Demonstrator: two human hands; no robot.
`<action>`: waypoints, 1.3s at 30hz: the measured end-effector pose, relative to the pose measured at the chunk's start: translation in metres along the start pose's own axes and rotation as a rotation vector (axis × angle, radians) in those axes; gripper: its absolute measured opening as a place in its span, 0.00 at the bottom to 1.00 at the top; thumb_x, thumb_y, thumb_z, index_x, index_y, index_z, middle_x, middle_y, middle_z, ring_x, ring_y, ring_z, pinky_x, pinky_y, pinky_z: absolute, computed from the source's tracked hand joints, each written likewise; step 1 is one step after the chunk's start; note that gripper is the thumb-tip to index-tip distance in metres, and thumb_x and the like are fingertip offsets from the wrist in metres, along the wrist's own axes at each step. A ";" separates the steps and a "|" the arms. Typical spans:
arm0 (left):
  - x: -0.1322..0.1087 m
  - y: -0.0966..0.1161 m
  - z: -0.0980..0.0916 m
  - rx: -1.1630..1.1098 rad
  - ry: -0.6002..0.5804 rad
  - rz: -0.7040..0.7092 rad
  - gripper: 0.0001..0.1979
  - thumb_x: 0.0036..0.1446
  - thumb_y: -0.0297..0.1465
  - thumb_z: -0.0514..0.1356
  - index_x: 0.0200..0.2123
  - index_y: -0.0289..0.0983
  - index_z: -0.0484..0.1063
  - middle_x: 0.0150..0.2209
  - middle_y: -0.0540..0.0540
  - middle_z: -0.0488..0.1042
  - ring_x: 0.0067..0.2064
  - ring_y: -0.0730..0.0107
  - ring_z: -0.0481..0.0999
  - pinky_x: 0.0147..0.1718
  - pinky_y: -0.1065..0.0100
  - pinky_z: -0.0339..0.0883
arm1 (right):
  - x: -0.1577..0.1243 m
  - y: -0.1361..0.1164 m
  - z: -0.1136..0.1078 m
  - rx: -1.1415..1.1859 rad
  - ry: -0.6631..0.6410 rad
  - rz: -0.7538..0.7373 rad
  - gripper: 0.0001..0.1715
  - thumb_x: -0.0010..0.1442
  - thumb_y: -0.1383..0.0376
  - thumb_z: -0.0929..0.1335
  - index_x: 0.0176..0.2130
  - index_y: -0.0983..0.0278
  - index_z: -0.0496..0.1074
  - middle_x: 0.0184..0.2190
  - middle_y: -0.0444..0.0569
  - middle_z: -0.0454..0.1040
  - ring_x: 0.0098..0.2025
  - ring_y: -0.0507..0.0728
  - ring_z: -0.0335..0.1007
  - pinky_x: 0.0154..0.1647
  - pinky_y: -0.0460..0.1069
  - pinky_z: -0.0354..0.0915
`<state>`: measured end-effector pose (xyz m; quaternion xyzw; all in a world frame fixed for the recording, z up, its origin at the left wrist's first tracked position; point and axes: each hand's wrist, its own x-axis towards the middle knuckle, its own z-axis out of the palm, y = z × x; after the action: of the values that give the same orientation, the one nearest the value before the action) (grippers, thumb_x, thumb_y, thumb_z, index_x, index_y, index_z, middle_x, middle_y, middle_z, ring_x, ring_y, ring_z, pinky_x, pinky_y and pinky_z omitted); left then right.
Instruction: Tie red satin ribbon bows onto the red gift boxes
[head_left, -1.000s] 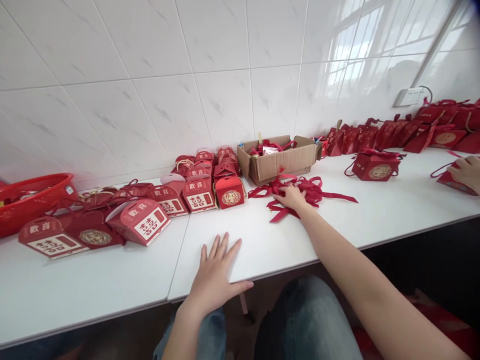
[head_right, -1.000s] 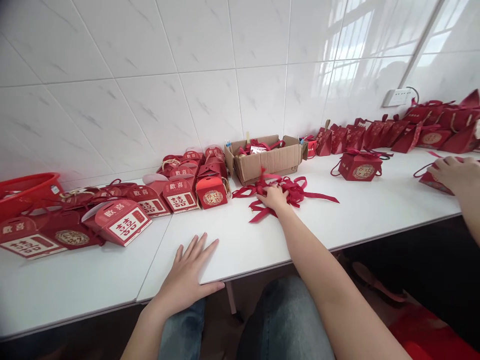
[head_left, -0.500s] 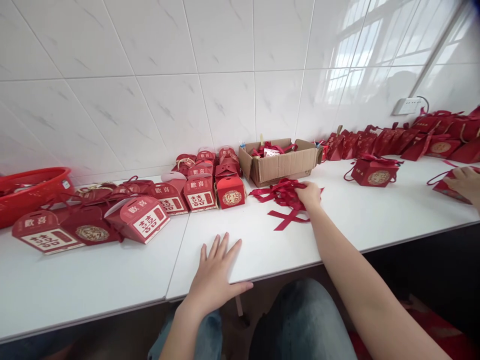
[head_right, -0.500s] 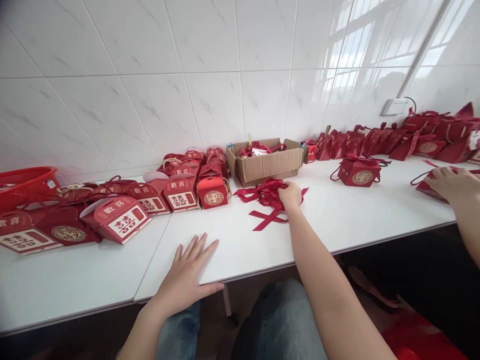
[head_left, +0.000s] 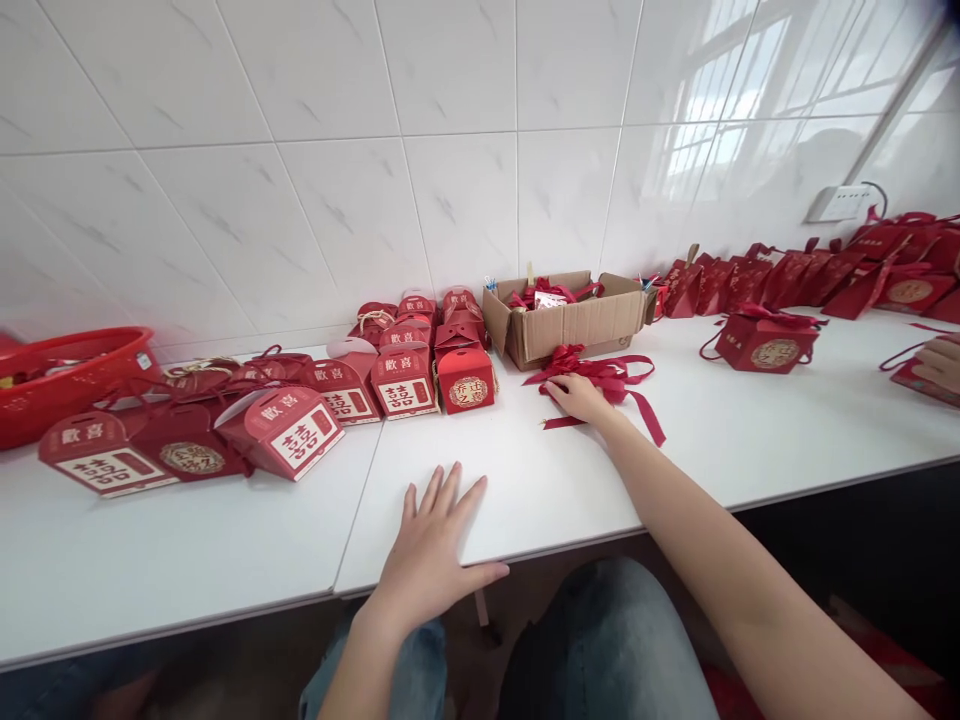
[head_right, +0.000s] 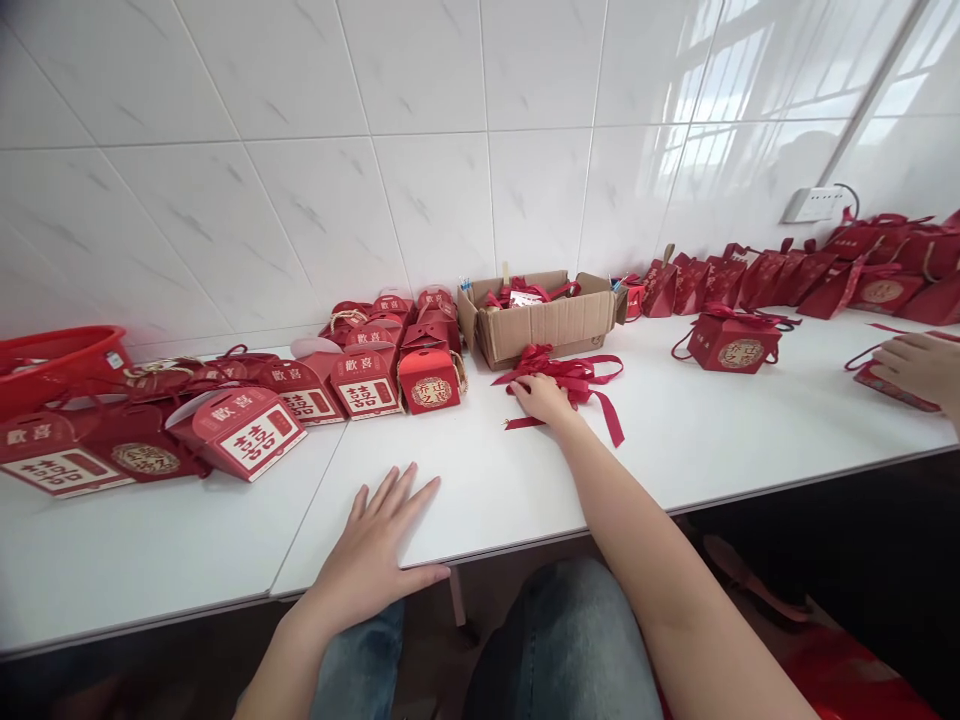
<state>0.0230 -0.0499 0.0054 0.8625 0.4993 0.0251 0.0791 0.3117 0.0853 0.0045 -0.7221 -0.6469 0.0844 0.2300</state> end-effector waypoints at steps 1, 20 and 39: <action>0.000 0.000 0.000 -0.002 0.000 0.003 0.45 0.49 0.58 0.55 0.66 0.48 0.46 0.69 0.42 0.38 0.69 0.44 0.36 0.62 0.41 0.36 | -0.001 0.000 -0.002 0.019 0.020 0.004 0.18 0.59 0.59 0.63 0.48 0.57 0.74 0.50 0.51 0.72 0.52 0.63 0.64 0.53 0.58 0.60; -0.001 0.000 0.001 -0.011 0.009 0.002 0.45 0.49 0.58 0.54 0.66 0.48 0.47 0.69 0.42 0.38 0.69 0.44 0.37 0.63 0.41 0.35 | -0.004 0.036 -0.027 0.357 0.374 0.386 0.11 0.43 0.66 0.72 0.32 0.63 0.76 0.36 0.54 0.75 0.47 0.68 0.68 0.53 0.64 0.59; -0.008 -0.004 0.005 -0.435 0.392 -0.191 0.47 0.50 0.55 0.57 0.66 0.42 0.43 0.69 0.38 0.41 0.69 0.51 0.40 0.62 0.49 0.48 | 0.014 0.042 0.015 0.103 0.088 -0.116 0.20 0.55 0.61 0.66 0.47 0.65 0.75 0.46 0.54 0.75 0.48 0.62 0.69 0.50 0.53 0.63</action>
<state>0.0156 -0.0555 0.0001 0.7530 0.5669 0.2898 0.1659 0.3449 0.1002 -0.0243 -0.6736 -0.6717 0.0722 0.2997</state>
